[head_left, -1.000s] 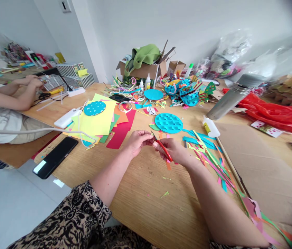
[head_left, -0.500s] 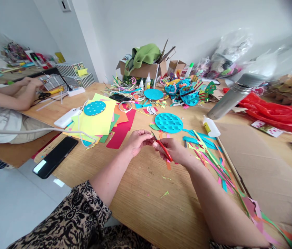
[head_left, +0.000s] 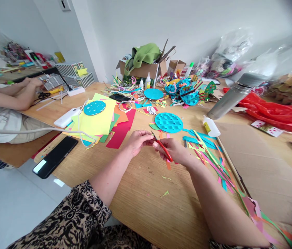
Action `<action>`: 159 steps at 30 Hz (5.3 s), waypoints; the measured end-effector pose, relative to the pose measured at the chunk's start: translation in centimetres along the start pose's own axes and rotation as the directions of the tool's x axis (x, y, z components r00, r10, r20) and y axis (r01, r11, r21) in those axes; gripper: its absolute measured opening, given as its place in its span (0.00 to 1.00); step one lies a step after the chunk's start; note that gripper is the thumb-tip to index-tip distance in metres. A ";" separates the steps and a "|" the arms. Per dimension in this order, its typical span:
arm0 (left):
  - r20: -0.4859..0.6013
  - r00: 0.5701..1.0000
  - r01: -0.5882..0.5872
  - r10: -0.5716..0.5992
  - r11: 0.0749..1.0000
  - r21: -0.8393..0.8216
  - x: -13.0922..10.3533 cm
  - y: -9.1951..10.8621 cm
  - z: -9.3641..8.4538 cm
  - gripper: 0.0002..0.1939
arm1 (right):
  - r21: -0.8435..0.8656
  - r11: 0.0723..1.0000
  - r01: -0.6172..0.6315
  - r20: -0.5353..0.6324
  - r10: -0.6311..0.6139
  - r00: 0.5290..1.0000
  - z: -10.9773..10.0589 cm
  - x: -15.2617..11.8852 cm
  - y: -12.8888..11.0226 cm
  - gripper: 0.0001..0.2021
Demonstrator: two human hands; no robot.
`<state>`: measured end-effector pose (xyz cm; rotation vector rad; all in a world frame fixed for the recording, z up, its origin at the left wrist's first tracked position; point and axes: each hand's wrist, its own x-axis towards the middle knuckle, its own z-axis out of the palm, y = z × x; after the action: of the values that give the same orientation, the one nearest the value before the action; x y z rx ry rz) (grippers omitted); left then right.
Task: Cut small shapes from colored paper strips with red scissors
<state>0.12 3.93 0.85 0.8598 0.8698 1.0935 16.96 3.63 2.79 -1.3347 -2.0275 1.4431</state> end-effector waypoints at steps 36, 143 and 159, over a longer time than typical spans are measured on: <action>-0.005 0.999 0.032 -0.033 0.999 -0.012 0.2 0.0 -0.2 0.09 | 0.003 1.000 -0.024 0.016 0.024 1.000 -0.2 -0.1 -0.1 0.23; 0.010 0.999 0.049 -0.049 0.999 0.007 0.0 0.2 -0.1 0.09 | -0.024 1.000 0.020 0.032 -0.019 0.999 -0.2 -0.1 0.1 0.22; -0.007 0.999 0.051 -0.051 0.999 0.002 0.1 0.1 -0.2 0.10 | -0.027 1.000 0.013 0.027 -0.012 1.000 -0.2 -0.2 -0.2 0.24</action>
<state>-0.09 4.11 0.83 0.8315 0.8941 1.0524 17.13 3.55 3.11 -1.3184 -2.0756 1.4404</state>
